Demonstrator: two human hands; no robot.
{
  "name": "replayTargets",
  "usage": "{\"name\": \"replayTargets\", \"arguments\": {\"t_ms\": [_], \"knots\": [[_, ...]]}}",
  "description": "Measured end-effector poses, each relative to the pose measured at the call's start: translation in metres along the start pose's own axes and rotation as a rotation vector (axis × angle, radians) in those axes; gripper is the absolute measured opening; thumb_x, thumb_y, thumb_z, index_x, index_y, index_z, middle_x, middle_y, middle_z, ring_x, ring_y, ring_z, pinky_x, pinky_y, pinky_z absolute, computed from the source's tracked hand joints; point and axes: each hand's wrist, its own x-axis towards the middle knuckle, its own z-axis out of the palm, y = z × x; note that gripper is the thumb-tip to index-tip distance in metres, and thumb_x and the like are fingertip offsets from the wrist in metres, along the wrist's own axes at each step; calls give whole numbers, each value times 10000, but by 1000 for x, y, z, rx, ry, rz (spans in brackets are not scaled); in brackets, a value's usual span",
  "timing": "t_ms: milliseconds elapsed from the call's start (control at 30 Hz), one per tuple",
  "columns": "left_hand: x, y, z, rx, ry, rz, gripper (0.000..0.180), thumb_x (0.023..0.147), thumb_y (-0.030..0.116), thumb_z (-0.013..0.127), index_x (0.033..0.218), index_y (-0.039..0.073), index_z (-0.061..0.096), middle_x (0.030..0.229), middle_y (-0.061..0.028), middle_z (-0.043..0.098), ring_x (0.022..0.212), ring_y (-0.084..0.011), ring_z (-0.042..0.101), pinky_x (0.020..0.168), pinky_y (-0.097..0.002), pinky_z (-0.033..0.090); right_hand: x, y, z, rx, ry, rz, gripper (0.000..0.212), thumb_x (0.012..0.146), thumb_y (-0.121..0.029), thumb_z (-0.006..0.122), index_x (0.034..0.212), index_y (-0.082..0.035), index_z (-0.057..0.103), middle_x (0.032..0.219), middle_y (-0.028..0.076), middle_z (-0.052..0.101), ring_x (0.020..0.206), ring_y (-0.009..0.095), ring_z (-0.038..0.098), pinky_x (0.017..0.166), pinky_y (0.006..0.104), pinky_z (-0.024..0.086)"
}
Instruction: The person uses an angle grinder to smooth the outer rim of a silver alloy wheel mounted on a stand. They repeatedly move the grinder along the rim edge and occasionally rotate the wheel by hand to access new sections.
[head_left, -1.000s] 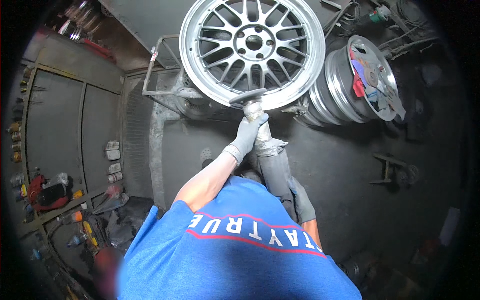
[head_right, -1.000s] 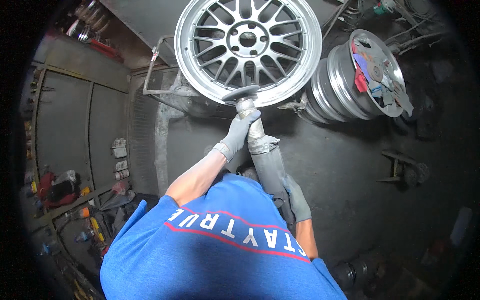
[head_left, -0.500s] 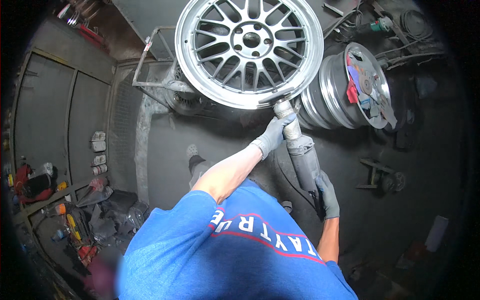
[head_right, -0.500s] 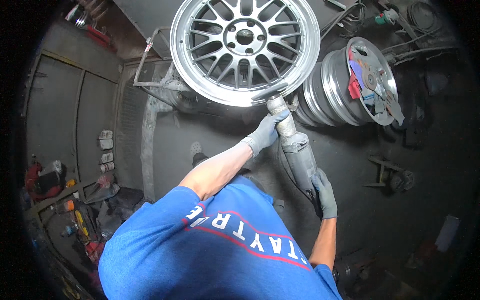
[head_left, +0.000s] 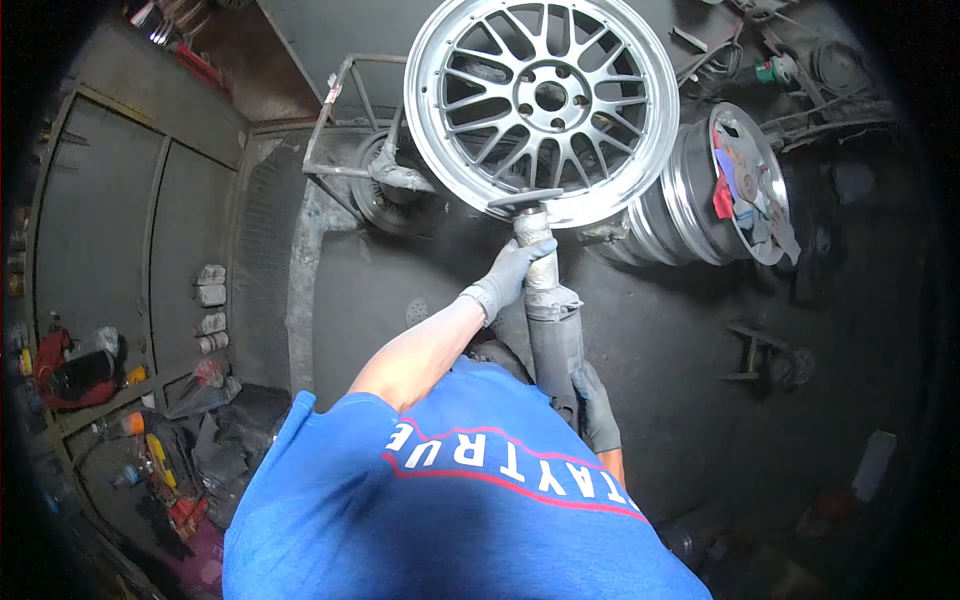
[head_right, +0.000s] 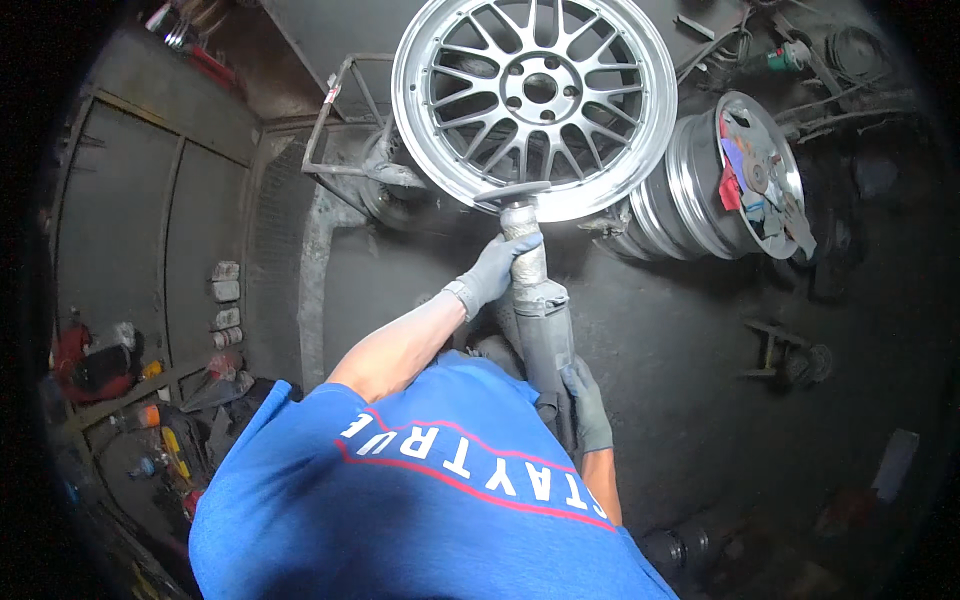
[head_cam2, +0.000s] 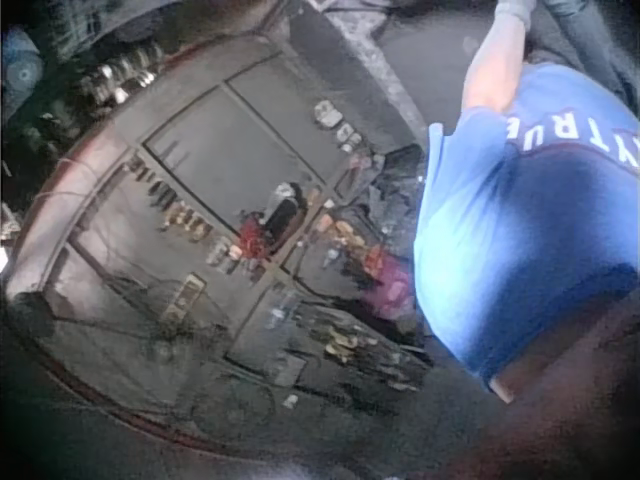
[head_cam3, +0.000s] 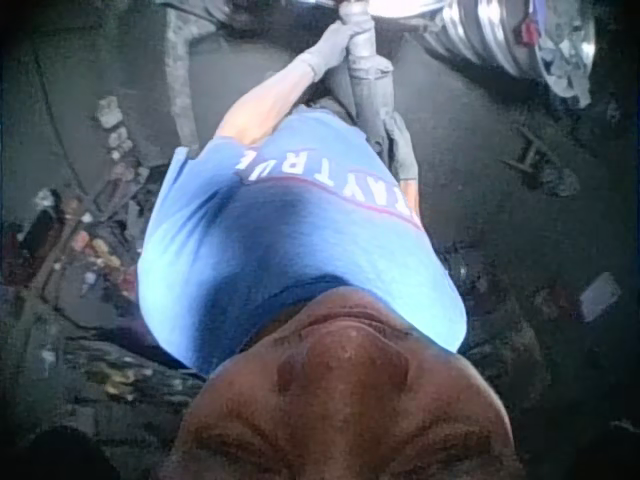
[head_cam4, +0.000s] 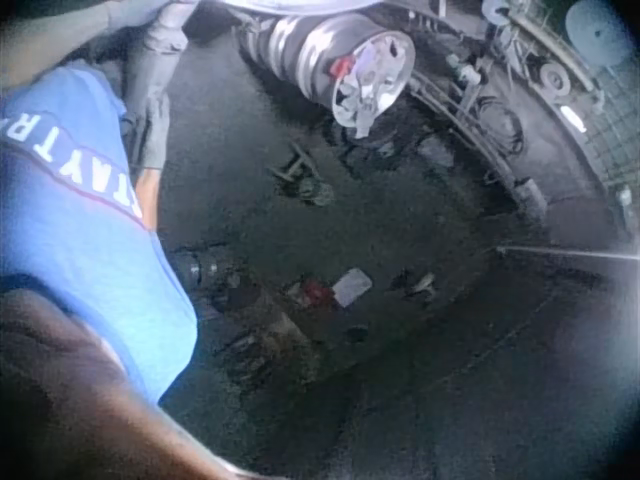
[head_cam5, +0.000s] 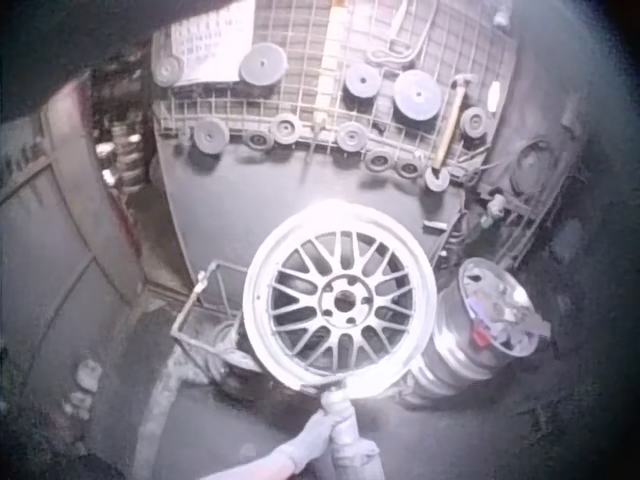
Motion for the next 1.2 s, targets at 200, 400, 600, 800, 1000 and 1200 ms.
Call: {"name": "replayTargets", "arguments": {"t_ms": [200,400,600,800,1000,1200], "knots": [[-15,42,-27,97,-1,-2,419,989,243,849,1314,88,634,1099,-39,723,972,-168,720,905,-379,610,2,16,44,131,-32,40,651,1078,-342,704,1597,14,536,1554,143,612,1418,254,574,1209,391,429],[-7,16,-5,31,6,-3,440,982,241,856,1328,97,626,1092,-28,720,985,-166,719,934,-379,607,2,-13,7,74,-32,47,653,1077,-333,698,1597,26,531,1550,147,612,1414,254,573,1206,386,434],[23,-47,55,-109,10,35,431,989,221,845,1337,107,618,1159,-27,717,1047,-171,715,958,-388,602,12,-63,-98,-143,-68,20,647,1078,-323,697,1596,28,531,1536,140,612,1403,246,573,1199,371,436],[58,-86,132,-244,-104,66,352,1033,212,796,1326,91,643,1172,-33,732,1088,-193,721,1003,-408,598,25,-130,-192,-274,32,-13,659,1067,-310,693,1604,34,526,1567,129,596,1449,246,531,1225,370,397],[71,-95,155,-293,-149,52,313,1038,204,788,1303,90,666,1201,-41,743,1090,-197,733,1031,-425,597,40,-162,-224,-316,-47,-41,680,1068,-279,684,1631,41,478,1589,133,583,1465,250,530,1231,361,388],[48,-89,100,-259,-83,108,413,990,220,849,1335,86,666,1228,-48,751,1148,-199,718,1036,-416,573,59,-124,-199,-290,-163,-6,701,1060,-247,691,1650,41,444,1610,140,564,1480,255,519,1235,359,386]]}}
